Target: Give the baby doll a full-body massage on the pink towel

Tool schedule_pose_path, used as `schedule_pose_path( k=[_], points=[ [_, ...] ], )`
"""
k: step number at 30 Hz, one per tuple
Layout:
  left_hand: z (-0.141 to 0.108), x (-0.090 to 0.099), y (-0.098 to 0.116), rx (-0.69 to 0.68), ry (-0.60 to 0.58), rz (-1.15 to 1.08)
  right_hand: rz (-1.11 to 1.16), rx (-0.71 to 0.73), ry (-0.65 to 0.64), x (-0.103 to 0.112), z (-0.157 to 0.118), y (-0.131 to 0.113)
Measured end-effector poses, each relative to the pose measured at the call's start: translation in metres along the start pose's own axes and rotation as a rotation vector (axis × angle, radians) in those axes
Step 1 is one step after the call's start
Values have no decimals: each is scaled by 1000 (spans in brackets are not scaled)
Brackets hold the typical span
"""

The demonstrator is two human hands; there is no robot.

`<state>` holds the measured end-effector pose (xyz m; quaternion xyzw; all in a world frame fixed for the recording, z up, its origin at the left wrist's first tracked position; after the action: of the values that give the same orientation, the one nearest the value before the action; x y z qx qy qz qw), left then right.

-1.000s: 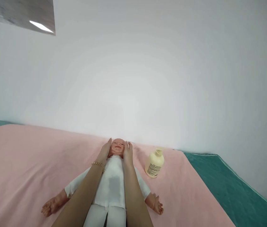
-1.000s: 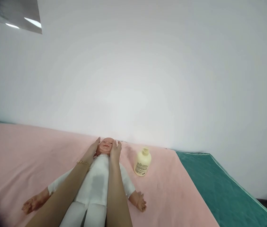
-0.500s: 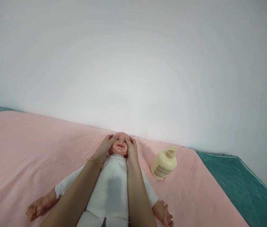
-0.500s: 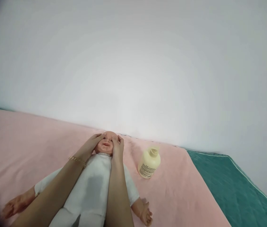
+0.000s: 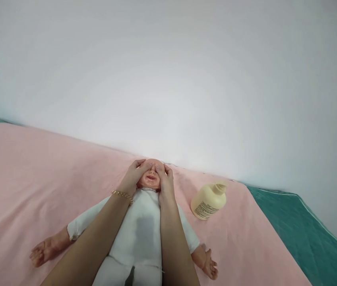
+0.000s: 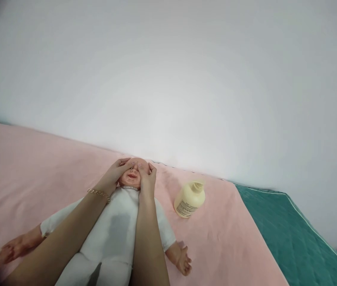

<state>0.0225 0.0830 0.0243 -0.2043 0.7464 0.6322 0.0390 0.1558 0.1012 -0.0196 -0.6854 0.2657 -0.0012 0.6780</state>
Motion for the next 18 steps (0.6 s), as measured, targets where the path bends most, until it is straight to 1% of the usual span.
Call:
schedule_pose_path(
  k=[4,13,18],
  points=[
    [1,1,1,-14,-18,30,-30,-28,41,-1,-4,-4],
    [11,1,-5,-80,0,23,5,-2,45,1,3,0],
    [13,1,-7,-43,25,10,47,-7,29,1,8,2]
  ],
)
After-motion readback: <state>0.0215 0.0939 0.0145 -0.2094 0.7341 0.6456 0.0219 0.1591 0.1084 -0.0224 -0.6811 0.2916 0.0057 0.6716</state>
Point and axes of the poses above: each hand's wrist, its own z-axis towards the middle knuckle, its own x-axis out of the back of the hand, y = z × x, the point moved 5 cm from there along z, towards the middle knuckle, and after that the axes turned 4 degrees about y, right-handed, at the moved point
